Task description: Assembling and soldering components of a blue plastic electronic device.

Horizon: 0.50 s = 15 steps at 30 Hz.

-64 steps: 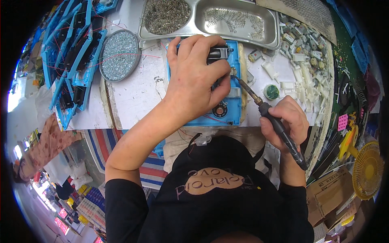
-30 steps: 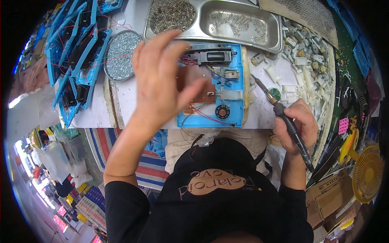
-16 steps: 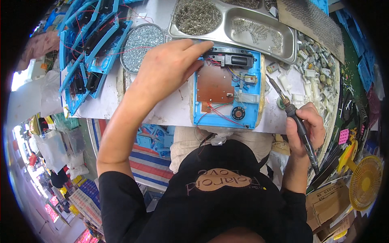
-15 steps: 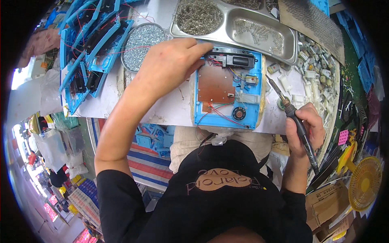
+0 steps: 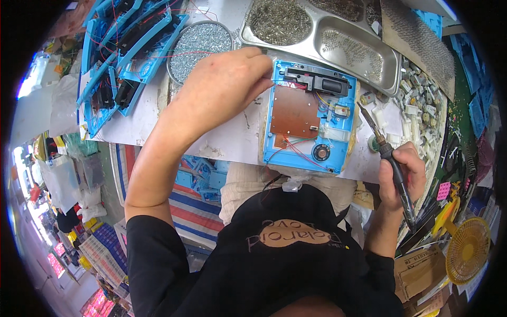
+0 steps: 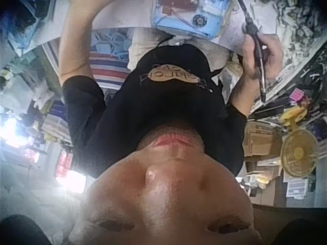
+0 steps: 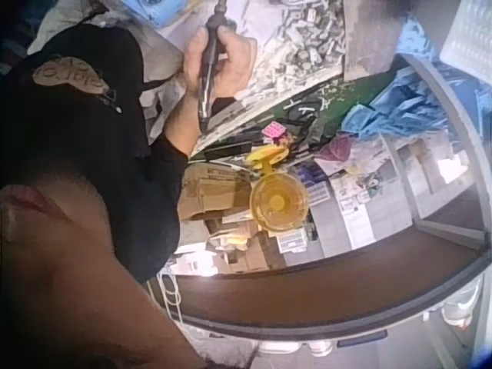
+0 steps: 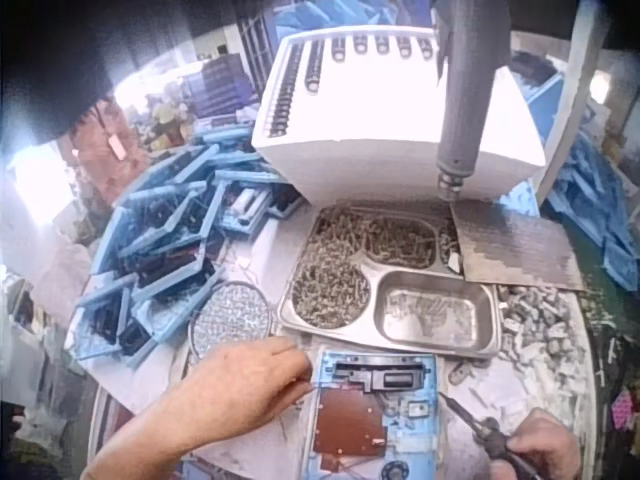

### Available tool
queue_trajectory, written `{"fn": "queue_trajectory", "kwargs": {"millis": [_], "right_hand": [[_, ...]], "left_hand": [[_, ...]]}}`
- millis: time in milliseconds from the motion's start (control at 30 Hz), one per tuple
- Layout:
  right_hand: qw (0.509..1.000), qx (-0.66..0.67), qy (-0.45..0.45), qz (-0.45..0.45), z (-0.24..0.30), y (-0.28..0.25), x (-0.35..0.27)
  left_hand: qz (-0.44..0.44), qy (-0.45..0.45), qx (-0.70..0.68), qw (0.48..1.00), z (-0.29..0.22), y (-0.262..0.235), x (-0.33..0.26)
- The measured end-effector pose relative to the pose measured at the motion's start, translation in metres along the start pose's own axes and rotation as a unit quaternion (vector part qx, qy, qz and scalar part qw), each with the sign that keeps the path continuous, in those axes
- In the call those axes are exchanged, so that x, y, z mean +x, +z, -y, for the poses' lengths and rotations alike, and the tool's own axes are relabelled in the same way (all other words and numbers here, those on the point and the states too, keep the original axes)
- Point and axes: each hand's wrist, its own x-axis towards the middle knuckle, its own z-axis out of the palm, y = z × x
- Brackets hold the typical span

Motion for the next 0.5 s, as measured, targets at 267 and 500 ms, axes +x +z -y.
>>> {"fn": "queue_trajectory", "kwargs": {"millis": [267, 500], "right_hand": [[1.000, 0.003, -0.004, 0.003, 0.004, 0.007, 0.004], [0.999, 0.033, 0.008, -0.042, -0.005, 0.005, -0.005]], "left_hand": [[-0.119, -0.007, -0.144, 0.982, -0.022, 0.026, 0.020], [-0.122, -0.225, -0.568, 0.782, -0.018, 0.053, 0.005]]}}
